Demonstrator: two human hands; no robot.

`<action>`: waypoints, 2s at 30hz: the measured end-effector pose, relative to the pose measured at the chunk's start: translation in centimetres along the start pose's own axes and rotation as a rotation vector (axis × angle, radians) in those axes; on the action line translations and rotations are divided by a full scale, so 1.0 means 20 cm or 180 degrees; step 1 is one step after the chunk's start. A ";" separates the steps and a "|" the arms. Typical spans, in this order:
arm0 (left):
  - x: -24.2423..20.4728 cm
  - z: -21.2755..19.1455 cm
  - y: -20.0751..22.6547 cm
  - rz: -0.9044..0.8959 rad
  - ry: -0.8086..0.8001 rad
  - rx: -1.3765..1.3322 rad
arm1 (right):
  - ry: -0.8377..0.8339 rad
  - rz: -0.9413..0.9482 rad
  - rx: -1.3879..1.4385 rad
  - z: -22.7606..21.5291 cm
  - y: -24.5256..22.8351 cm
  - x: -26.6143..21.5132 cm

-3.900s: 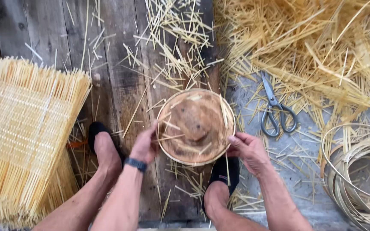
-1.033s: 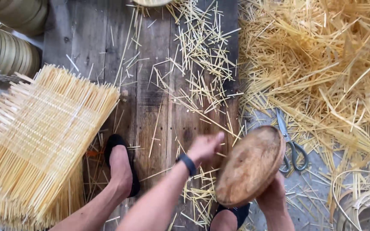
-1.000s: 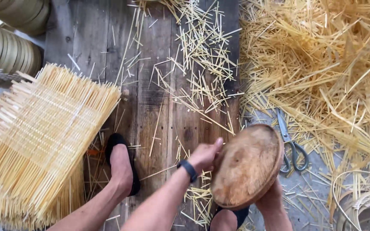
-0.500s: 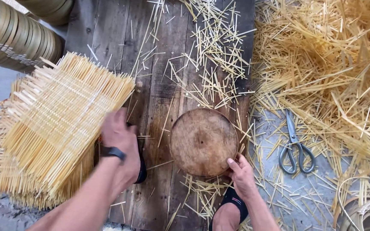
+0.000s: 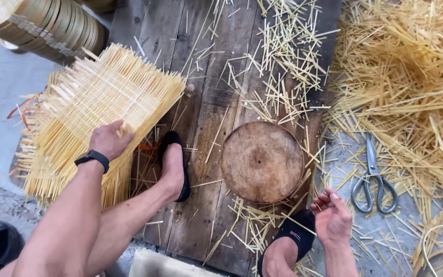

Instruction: The recorder weaves bamboo strips into a circular lid, fits it to a bamboo hoop, and trims the excess material with scissors.

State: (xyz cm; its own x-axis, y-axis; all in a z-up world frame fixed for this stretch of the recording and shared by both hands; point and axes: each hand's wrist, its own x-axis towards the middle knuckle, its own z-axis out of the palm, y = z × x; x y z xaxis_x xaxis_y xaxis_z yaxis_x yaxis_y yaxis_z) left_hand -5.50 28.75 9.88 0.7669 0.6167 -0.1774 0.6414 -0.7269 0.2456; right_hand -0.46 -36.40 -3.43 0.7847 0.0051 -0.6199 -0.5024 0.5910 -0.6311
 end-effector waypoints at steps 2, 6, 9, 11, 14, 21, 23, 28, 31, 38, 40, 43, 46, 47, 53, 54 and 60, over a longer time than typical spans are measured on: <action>-0.09 -0.09 0.14 0.0042 0.0081 0.0234 | 0.0052 0.0022 0.0008 0.01 0.00 -0.02; -0.08 -0.12 0.16 0.0807 0.2200 0.0068 | 0.0245 0.0061 -0.0041 0.02 0.00 -0.06; -0.22 -0.30 0.51 0.1301 0.2653 -0.0153 | 0.0057 -0.0116 -0.0076 0.01 -0.01 -0.06; -0.36 -0.11 0.75 0.1897 0.2248 -0.1074 | -0.0122 -0.0192 -0.0066 0.11 -0.07 -0.12; -0.69 0.11 1.06 0.3064 0.1300 -0.1422 | -0.0730 -0.0175 0.0232 0.34 -0.26 -0.20; -1.16 0.67 1.05 0.4055 -0.0646 -0.0206 | -0.0480 0.0426 -0.1880 0.17 -0.26 0.06; -1.10 0.67 1.07 0.3898 -0.0678 -0.0558 | -0.0450 0.0402 -0.1828 0.22 -0.23 0.06; -0.86 0.73 1.07 0.2509 0.0077 -0.0342 | -0.0214 -0.0067 -0.2073 0.14 -0.11 0.14; -0.77 0.79 1.07 0.1838 0.0018 -0.0141 | -0.0041 0.0142 -0.2066 0.22 -0.13 0.12; -0.74 0.89 1.01 0.1594 0.0104 -0.0054 | 0.0522 -0.2868 -0.4746 0.62 -0.32 -0.31; -0.72 0.88 1.02 0.1527 0.0127 -0.0134 | 0.0021 -0.2818 -0.4821 0.65 -0.22 -0.29; -0.72 0.86 1.06 0.1452 0.0026 0.0040 | -0.0061 -0.2487 -0.4788 0.71 -0.14 -0.25; -0.75 0.86 1.05 0.1248 0.0120 -0.0291 | 0.0238 -0.2187 -0.4545 0.72 -0.14 -0.27; -0.74 0.87 1.04 0.1241 0.0099 -0.0262 | 0.0259 -0.2264 -0.4537 0.71 -0.12 -0.27; -0.79 0.85 1.08 0.1668 0.0527 -0.0218 | 0.0308 -0.2685 -0.4663 0.65 -0.07 -0.21; -0.80 0.82 1.07 0.1933 0.0671 0.0017 | 0.0381 -0.2835 -0.4788 0.65 -0.05 -0.22; -1.37 0.87 1.19 -0.0685 -0.0810 -0.1834 | 0.0391 -0.2656 -0.4889 0.70 -0.07 -0.24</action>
State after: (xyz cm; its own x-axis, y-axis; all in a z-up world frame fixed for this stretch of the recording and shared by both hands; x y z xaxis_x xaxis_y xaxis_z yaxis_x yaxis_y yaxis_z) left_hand -10.92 -10.74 3.97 0.6497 0.5882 -0.4816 0.7204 -0.2740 0.6372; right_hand 1.60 -25.93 6.95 0.9957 0.0258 0.0887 0.0709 -0.8286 -0.5554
